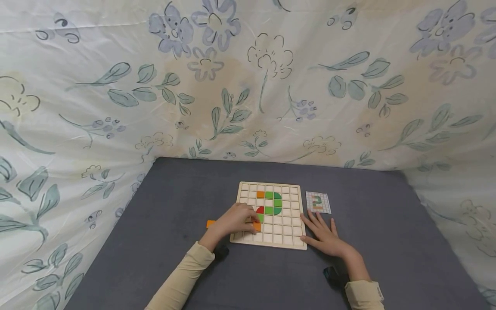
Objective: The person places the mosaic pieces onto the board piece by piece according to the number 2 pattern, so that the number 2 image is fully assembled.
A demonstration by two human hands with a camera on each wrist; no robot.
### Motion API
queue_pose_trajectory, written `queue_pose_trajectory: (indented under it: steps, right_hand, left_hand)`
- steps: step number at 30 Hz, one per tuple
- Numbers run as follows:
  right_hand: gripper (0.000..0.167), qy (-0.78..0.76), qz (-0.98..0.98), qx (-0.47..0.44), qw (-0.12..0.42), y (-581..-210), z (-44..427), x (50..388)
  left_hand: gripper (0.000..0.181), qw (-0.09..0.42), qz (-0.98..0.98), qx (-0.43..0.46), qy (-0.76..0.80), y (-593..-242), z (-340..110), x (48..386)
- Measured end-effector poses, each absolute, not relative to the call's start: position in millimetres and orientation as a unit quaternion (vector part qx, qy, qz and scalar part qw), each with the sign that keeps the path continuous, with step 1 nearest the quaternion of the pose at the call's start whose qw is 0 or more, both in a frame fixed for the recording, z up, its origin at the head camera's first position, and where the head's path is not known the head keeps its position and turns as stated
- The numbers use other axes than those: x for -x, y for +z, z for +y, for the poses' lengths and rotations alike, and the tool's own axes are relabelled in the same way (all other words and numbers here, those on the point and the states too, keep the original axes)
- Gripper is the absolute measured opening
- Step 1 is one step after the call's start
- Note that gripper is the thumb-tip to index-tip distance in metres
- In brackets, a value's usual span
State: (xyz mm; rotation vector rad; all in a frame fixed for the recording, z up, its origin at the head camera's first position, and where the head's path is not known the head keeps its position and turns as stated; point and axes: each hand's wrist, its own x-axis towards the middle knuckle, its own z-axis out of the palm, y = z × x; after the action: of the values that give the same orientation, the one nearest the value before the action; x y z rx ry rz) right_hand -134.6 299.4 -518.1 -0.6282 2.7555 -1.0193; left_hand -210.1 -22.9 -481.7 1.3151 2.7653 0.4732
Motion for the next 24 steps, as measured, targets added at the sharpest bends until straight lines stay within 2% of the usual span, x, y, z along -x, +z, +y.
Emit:
queue_pose_trajectory:
  steps: [7,18,24]
  right_hand:
    - [0.068,-0.338,0.916,0.199,0.081,-514.7,297.9,133.8]
    - [0.068,-0.34,0.915,0.2,0.078,-517.2,299.2,134.5]
    - [0.068,-0.329,0.92,0.196,0.083,-513.8,297.3,135.3]
  left_hand:
    - [0.025,0.027,0.9,-0.41,0.148,-479.8,-25.6,210.5]
    - [0.005,0.027,0.905,-0.398,0.149,-480.8,-27.2,212.2]
    - [0.005,0.021,0.904,-0.403,0.14,-482.6,-25.1,211.5]
